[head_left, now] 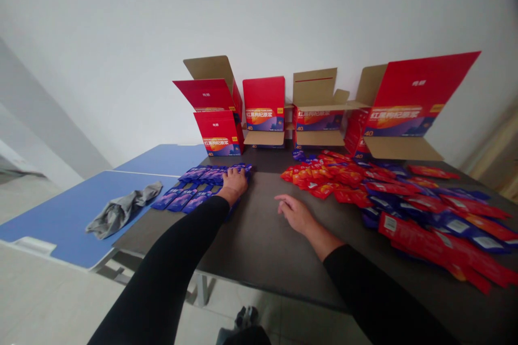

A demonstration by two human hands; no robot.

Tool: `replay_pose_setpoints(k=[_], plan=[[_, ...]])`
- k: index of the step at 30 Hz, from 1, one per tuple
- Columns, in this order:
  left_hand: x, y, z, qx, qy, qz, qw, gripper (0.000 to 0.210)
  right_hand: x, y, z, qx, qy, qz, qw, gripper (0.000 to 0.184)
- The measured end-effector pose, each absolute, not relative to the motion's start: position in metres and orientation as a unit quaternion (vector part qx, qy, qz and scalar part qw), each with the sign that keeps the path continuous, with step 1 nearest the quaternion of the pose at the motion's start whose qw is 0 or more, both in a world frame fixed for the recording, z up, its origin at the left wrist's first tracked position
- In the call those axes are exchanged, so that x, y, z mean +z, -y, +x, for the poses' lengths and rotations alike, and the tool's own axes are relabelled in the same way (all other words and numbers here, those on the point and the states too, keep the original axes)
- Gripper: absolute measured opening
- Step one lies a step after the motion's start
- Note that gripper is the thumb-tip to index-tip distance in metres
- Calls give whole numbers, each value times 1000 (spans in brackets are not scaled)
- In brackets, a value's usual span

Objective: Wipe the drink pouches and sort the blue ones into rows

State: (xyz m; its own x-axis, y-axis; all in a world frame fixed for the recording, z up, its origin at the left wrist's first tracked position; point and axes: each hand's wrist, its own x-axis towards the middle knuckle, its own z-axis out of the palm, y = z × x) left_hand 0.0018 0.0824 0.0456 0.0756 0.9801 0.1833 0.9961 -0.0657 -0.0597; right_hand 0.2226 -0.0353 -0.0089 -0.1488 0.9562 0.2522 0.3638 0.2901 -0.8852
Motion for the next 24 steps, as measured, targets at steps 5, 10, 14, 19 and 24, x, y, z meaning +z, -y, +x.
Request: replay_pose_setpoints(k=[5,10,14,19,24], plan=[[51,-74,21,-61,641,-754,128,58,-9,35,223,341,679,-490,428,34],[40,-62,52,-60,590,-792,144,59,-9,35,223,337,679,-492,429,33],[24,-59,66,-51,584,-800,127,57,-11,33,223,341,680,-489,428,33],[16,-65,70,-17,616,-779,113,54,-10,34,223,347,676,-485,434,33],[22,-69,70,37,650,-753,96,53,-8,35,222,344,677,-488,431,33]])
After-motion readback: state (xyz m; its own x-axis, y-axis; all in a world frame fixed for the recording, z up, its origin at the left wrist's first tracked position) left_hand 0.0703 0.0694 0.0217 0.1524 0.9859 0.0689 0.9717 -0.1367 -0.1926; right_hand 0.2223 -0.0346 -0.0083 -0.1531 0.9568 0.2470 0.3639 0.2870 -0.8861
